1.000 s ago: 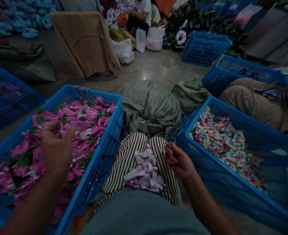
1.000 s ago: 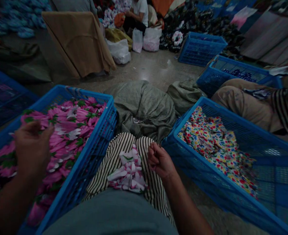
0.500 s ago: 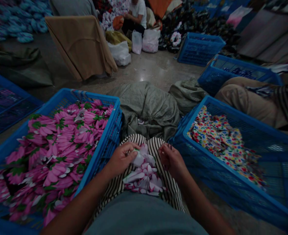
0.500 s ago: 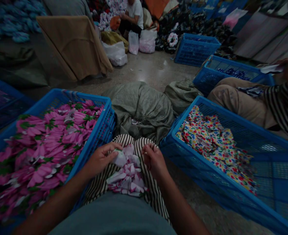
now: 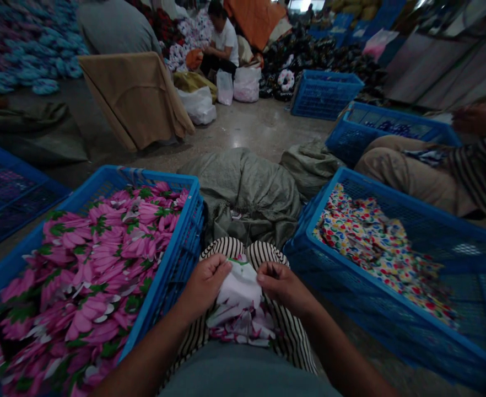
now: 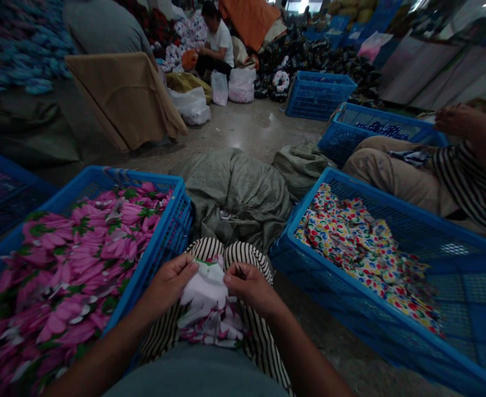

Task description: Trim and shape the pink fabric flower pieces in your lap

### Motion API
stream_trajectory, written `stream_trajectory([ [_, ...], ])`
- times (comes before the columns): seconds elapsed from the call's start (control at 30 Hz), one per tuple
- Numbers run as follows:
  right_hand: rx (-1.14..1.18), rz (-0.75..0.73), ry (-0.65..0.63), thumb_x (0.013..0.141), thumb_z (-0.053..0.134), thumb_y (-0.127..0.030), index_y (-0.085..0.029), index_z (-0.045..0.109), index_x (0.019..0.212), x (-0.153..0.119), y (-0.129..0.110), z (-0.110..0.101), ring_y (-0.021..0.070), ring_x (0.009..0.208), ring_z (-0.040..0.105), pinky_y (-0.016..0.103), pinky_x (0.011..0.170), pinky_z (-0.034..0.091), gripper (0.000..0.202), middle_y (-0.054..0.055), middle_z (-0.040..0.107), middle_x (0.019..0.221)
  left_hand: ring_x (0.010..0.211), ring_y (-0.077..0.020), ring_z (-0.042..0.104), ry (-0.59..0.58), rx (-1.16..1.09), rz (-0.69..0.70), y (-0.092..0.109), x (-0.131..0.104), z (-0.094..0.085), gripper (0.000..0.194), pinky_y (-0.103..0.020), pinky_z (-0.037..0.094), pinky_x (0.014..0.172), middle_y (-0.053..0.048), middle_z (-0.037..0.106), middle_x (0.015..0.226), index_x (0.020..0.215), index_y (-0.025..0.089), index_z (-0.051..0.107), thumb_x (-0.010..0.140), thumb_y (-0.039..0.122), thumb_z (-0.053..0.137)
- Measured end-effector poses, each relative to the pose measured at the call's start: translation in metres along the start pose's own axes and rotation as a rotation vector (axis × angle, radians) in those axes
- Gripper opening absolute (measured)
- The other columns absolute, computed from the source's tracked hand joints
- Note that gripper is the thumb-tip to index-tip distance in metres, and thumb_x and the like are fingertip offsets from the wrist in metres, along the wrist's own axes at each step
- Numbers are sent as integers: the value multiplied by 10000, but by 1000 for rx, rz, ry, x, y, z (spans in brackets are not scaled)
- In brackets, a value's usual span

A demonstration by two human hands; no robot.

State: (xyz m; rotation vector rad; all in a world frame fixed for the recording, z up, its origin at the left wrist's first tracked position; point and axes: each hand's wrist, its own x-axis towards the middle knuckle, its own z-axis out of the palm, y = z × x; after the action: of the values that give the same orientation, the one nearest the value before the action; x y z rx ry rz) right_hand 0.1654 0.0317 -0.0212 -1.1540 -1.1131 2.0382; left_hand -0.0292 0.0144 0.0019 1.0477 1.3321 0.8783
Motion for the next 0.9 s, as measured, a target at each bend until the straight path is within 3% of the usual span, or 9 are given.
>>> stream_trajectory([
  [0.2,-124,-145,6,719,620,-451,-163,475,644,-7,-17,-4,65,452,288,202,437,228,331,-64,383,514,503,-86,442,-79,-344,-86,12,-4,18,242,-192,338,476,43,539,606,725,169,505,735,397,585],
  [0.4,-483,-480,-12,828,463,-467,-167,511,828,-19,-52,5,125,637,403,238,574,327,304,-8,449,698,529,-94,423,-93,-25,34,38,-8,19,228,-196,317,493,40,493,567,650,145,557,733,356,578],
  [0.5,-610,-513,-68,878,404,-401,-172,547,868,-23,-64,4,142,701,445,255,635,340,270,12,500,756,556,-104,427,-121,99,100,46,-12,19,219,-203,327,532,40,468,561,628,149,552,755,327,549],
  [0.67,-273,-393,70,857,437,-438,-184,559,955,-18,-49,-11,110,576,372,221,514,283,298,-18,421,669,673,-113,474,-154,-66,163,42,-13,17,168,-207,359,613,15,537,751,797,180,548,814,334,484],
  [0.77,-127,-371,35,762,550,-505,-191,548,1036,-15,-39,-7,101,549,345,213,489,261,417,-25,409,672,578,-98,446,-195,-177,87,37,-11,21,179,-200,348,543,38,501,668,793,194,494,829,367,459],
  [0.9,-26,-409,40,706,640,-438,-177,545,735,-13,-35,11,89,521,334,207,495,280,279,-48,398,587,499,-83,400,-131,-129,50,37,-9,29,207,-185,301,466,55,455,584,774,191,477,820,393,470],
])
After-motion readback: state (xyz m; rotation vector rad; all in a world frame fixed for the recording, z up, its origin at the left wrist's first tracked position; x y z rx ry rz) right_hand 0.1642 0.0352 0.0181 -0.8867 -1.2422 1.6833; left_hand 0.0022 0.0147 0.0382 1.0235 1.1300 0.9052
